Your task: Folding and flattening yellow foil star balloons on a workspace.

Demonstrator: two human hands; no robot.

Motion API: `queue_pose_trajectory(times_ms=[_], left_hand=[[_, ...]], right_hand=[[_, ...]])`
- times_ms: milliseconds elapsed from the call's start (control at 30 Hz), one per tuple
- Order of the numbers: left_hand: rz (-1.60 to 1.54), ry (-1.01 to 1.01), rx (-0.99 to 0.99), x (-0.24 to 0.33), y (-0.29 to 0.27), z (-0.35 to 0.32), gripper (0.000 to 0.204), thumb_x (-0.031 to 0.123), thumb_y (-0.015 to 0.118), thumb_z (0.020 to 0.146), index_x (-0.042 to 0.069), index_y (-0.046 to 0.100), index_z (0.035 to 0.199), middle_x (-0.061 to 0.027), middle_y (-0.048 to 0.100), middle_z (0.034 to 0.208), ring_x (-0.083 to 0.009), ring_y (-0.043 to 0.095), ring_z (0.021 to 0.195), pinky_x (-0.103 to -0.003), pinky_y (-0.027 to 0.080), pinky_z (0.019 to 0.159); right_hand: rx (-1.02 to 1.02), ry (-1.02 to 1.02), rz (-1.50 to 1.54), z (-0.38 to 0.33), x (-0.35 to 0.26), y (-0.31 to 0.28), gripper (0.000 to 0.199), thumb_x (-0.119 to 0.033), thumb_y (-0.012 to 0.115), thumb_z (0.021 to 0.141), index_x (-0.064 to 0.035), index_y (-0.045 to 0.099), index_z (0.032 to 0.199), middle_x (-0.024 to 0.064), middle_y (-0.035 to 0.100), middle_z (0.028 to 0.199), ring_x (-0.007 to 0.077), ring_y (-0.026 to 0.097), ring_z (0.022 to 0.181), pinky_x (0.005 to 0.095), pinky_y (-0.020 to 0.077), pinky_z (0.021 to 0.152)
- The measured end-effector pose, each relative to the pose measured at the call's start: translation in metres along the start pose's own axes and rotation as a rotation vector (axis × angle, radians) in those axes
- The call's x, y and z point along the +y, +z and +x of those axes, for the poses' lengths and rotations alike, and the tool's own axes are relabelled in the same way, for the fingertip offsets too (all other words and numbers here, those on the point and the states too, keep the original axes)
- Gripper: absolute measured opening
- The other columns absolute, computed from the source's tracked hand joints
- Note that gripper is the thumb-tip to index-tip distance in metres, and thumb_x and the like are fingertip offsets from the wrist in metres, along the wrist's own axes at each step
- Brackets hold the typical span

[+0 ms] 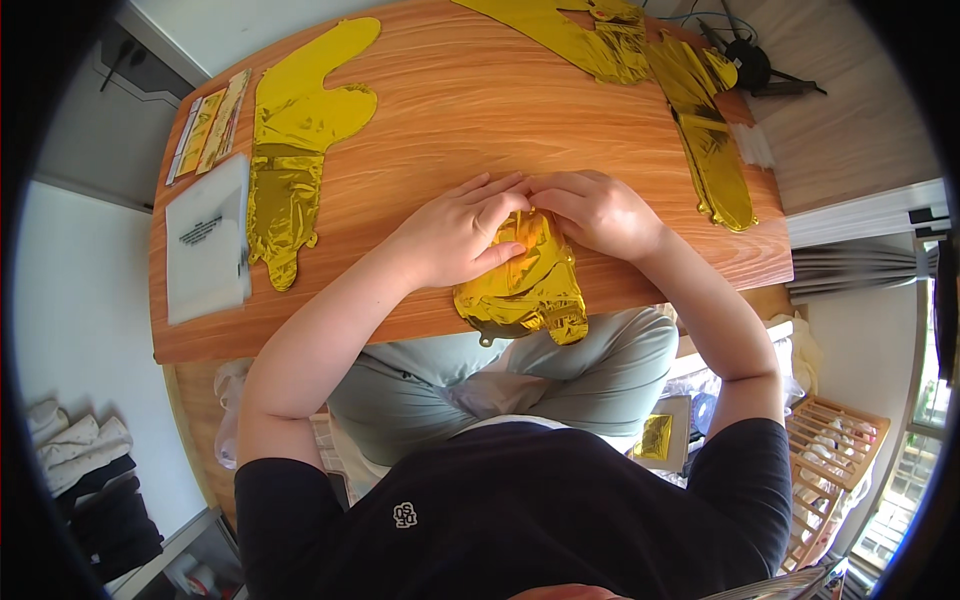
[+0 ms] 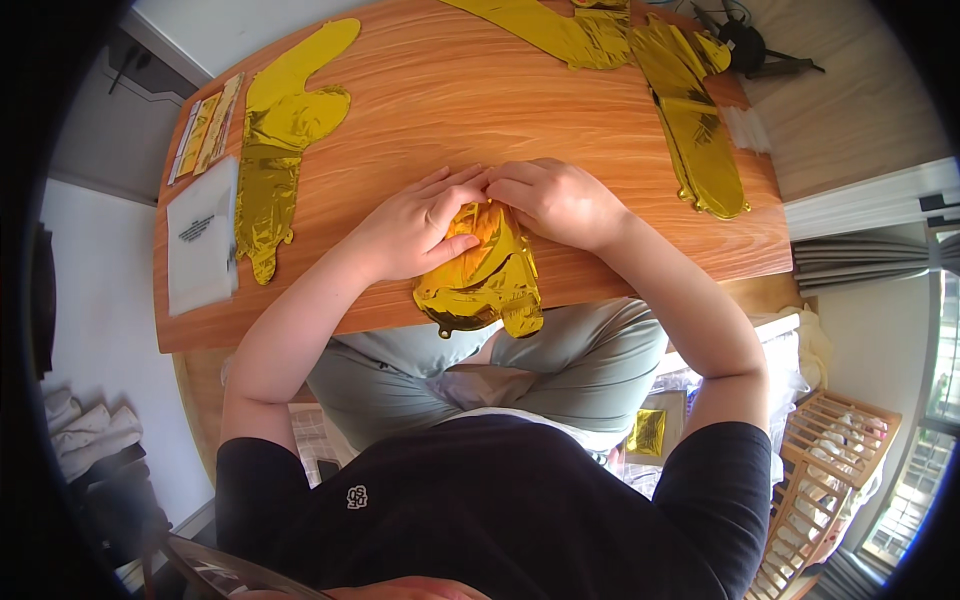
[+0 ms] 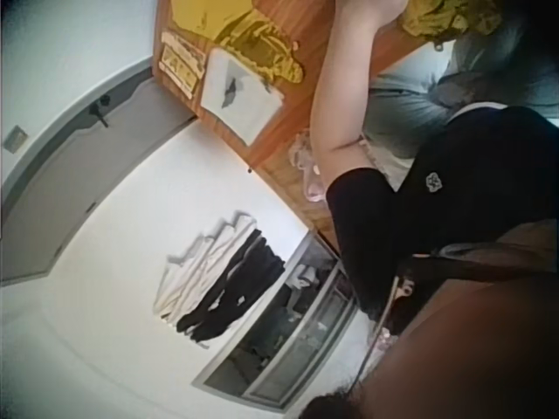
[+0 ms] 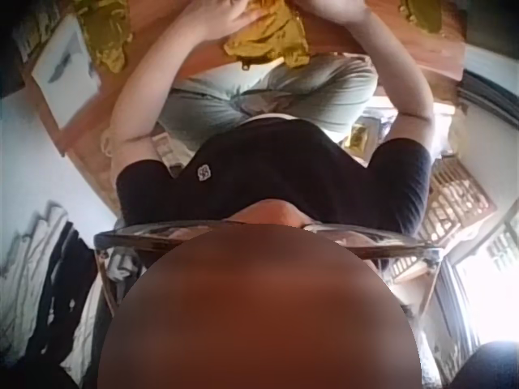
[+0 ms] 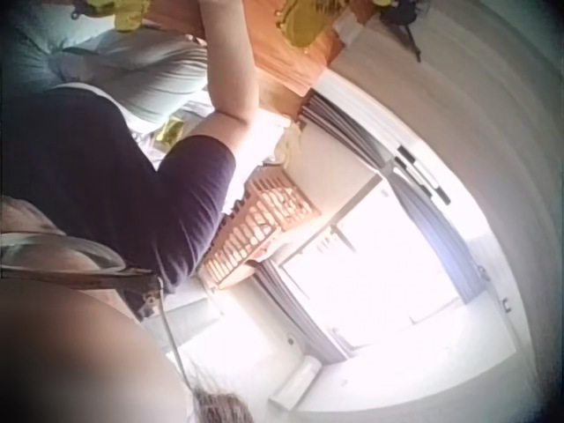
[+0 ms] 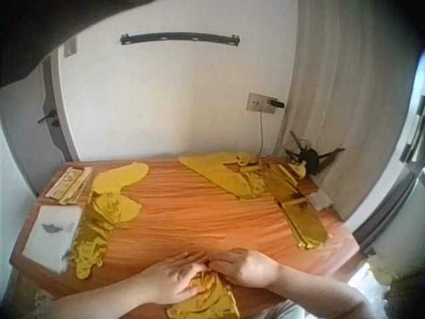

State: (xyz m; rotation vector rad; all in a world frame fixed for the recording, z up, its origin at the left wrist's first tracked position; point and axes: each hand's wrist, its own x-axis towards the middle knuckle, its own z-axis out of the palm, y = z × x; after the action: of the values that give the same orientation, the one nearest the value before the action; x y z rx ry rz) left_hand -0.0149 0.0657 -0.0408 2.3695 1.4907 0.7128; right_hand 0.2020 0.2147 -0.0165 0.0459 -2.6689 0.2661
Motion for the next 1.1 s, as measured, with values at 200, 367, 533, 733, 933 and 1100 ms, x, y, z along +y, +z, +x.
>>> queue_pose_trajectory(times_ms=[200, 367, 533, 733, 933, 1100], left_hand=[[0.068, 0.054, 0.026, -0.002, 0.002, 0.001, 0.047, 0.035, 0.066, 0.103, 0.004, 0.043, 0.131, -0.0208, 0.055, 0.152, -0.0368, 0.051, 0.144, -0.052, 0.038, 0.123], [0.081, 0.035, 0.029, -0.001, 0.002, 0.000, 0.050, 0.037, 0.065, 0.104, 0.002, 0.042, 0.132, -0.0193, 0.055, 0.152, -0.0350, 0.052, 0.143, -0.051, 0.038, 0.122], [0.053, 0.019, 0.011, -0.001, 0.002, 0.000, 0.054, 0.034, 0.066, 0.103, 0.003, 0.042, 0.139, -0.0175, 0.051, 0.157, -0.0331, 0.047, 0.147, -0.051, 0.035, 0.124], [0.056, 0.027, 0.000, -0.003, 0.003, -0.003, 0.060, 0.036, 0.064, 0.103, 0.003, 0.041, 0.148, -0.0160, 0.048, 0.160, -0.0307, 0.044, 0.150, -0.049, 0.033, 0.126], [0.186, 0.035, -0.031, -0.001, 0.004, 0.001, 0.063, 0.044, 0.056, 0.106, 0.004, 0.046, 0.154, -0.0157, 0.047, 0.162, -0.0289, 0.042, 0.152, -0.048, 0.032, 0.126], [0.211, 0.026, -0.041, -0.002, 0.006, 0.000, 0.060, 0.044, 0.056, 0.106, 0.005, 0.051, 0.151, -0.0147, 0.046, 0.162, -0.0283, 0.041, 0.152, -0.048, 0.032, 0.126]], right_hand=[[-0.012, 0.007, 0.023, -0.016, 0.000, 0.001, 0.028, -0.005, 0.079, 0.078, -0.0086, 0.075, 0.106, 0.0072, 0.074, 0.116, 0.0278, 0.073, 0.099, 0.0388, 0.0600, 0.085], [0.064, -0.073, -0.072, -0.012, -0.003, -0.001, 0.026, -0.007, 0.079, 0.079, -0.0086, 0.075, 0.104, 0.0067, 0.074, 0.114, 0.0281, 0.073, 0.097, 0.0393, 0.0600, 0.083], [0.001, -0.057, -0.006, -0.020, -0.005, -0.002, 0.028, -0.007, 0.078, 0.080, -0.0098, 0.076, 0.107, 0.0058, 0.074, 0.114, 0.0281, 0.074, 0.095, 0.0389, 0.0602, 0.082], [-0.025, 0.070, 0.056, -0.024, -0.018, -0.005, 0.026, -0.004, 0.077, 0.083, -0.0091, 0.077, 0.109, 0.0068, 0.075, 0.115, 0.0272, 0.074, 0.094, 0.0366, 0.0609, 0.082], [-0.010, -0.017, 0.058, -0.021, -0.009, -0.011, 0.021, -0.004, 0.077, 0.085, -0.0062, 0.077, 0.105, 0.0091, 0.075, 0.113, 0.0294, 0.074, 0.096, 0.0388, 0.0606, 0.084], [-0.095, 0.110, 0.213, -0.009, -0.014, -0.020, 0.022, -0.002, 0.077, 0.084, -0.0029, 0.076, 0.106, 0.0118, 0.075, 0.111, 0.0312, 0.073, 0.099, 0.0402, 0.0599, 0.086]])
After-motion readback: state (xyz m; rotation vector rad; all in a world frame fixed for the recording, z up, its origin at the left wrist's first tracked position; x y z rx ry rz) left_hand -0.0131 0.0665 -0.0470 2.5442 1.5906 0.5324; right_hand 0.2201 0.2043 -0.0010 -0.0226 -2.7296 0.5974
